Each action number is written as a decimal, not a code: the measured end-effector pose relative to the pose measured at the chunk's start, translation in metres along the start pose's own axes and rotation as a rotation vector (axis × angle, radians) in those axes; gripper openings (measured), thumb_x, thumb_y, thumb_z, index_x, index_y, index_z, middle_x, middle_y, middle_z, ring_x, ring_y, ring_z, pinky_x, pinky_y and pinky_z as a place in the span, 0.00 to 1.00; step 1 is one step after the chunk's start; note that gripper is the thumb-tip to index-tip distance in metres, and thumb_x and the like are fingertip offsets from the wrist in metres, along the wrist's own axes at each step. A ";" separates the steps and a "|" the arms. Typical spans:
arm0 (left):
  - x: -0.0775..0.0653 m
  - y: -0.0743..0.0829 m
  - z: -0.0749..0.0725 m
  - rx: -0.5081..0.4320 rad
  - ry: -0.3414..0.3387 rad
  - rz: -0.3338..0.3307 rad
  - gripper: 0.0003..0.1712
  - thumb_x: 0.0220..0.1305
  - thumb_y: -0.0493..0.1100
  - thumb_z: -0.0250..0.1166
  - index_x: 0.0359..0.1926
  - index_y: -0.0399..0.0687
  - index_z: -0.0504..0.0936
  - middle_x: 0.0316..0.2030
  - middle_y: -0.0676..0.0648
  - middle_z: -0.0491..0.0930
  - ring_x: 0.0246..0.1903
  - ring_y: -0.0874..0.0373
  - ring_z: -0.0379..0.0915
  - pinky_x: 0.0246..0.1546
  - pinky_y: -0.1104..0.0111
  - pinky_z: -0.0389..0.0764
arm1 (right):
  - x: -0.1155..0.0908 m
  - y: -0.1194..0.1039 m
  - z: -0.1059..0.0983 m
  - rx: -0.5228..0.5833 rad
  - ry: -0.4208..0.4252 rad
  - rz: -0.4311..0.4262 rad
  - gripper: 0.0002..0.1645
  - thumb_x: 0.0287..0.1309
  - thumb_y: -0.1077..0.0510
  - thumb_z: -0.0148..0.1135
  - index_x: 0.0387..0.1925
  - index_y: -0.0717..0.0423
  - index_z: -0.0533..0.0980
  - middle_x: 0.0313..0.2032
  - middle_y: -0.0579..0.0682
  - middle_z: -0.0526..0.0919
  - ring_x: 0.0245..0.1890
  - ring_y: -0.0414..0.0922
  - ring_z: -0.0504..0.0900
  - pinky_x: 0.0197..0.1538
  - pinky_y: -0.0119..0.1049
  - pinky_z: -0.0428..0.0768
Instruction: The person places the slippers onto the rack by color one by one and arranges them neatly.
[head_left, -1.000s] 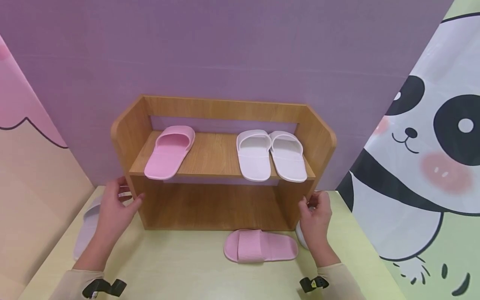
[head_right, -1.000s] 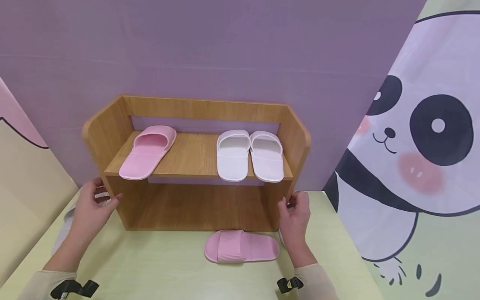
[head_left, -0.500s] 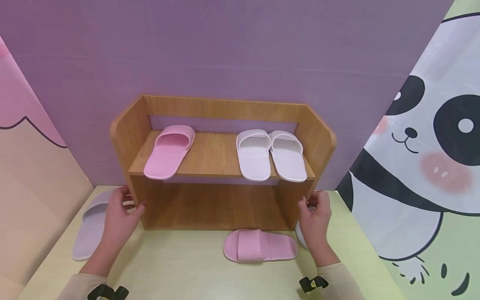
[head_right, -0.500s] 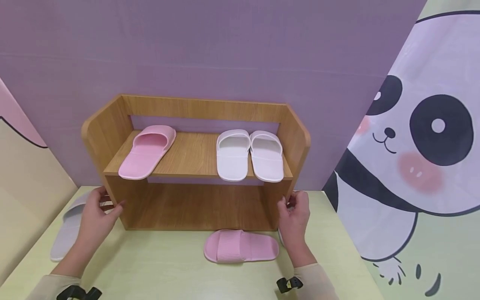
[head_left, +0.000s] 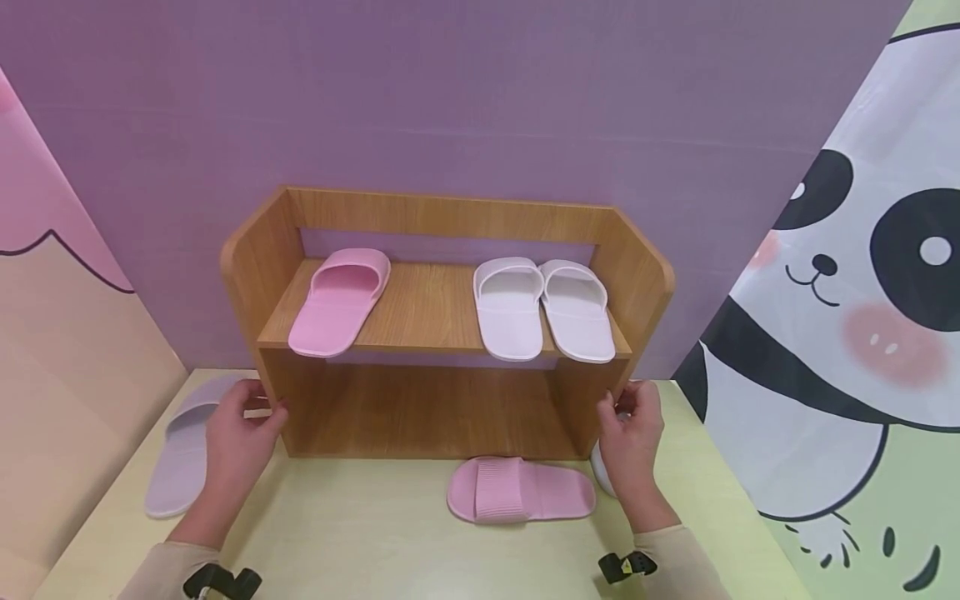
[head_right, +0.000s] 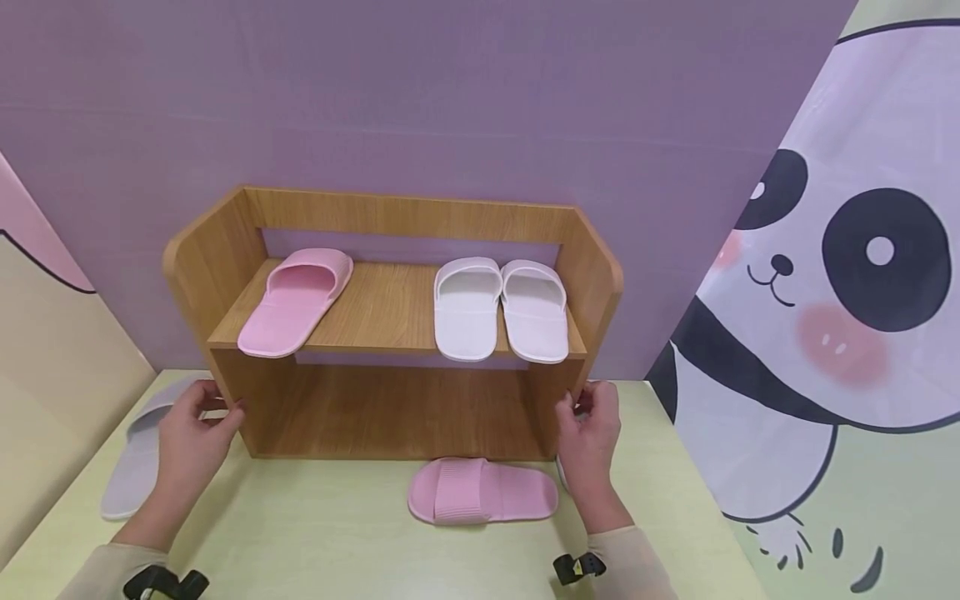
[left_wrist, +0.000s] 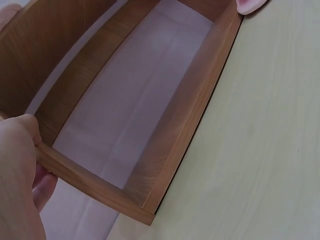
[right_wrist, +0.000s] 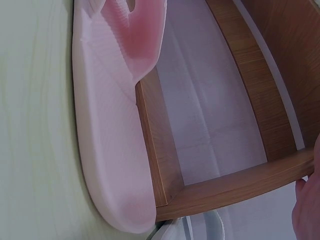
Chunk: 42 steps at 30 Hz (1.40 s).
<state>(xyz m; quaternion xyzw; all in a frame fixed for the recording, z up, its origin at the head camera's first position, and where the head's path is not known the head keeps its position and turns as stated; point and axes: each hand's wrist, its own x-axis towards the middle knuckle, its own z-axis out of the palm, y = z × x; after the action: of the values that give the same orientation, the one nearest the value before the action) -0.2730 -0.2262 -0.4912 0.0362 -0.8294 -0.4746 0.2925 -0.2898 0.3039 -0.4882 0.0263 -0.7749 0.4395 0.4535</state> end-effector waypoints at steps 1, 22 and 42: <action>0.000 -0.001 0.000 -0.002 0.004 0.010 0.13 0.66 0.33 0.74 0.50 0.38 0.84 0.46 0.40 0.88 0.39 0.72 0.79 0.35 0.85 0.80 | 0.000 0.000 0.000 0.002 0.002 -0.003 0.06 0.69 0.73 0.61 0.45 0.67 0.74 0.42 0.59 0.80 0.37 0.36 0.78 0.40 0.25 0.76; 0.002 -0.012 0.004 0.022 0.034 0.142 0.10 0.63 0.29 0.74 0.43 0.37 0.83 0.42 0.41 0.85 0.42 0.53 0.82 0.34 0.88 0.77 | -0.008 -0.015 -0.029 -0.153 -0.151 0.138 0.12 0.74 0.64 0.67 0.54 0.64 0.76 0.44 0.56 0.83 0.39 0.40 0.78 0.40 0.21 0.75; 0.002 -0.011 0.004 0.023 0.049 0.178 0.11 0.62 0.27 0.74 0.41 0.37 0.82 0.40 0.42 0.83 0.42 0.52 0.81 0.35 0.89 0.75 | -0.053 -0.016 -0.043 -0.277 -0.980 -0.145 0.29 0.61 0.47 0.84 0.61 0.44 0.83 0.55 0.41 0.80 0.60 0.48 0.77 0.64 0.57 0.83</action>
<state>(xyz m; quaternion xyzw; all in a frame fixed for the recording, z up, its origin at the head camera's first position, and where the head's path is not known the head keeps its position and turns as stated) -0.2787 -0.2298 -0.5011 -0.0226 -0.8274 -0.4359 0.3534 -0.2223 0.3053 -0.5079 0.2227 -0.9435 0.2364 0.0659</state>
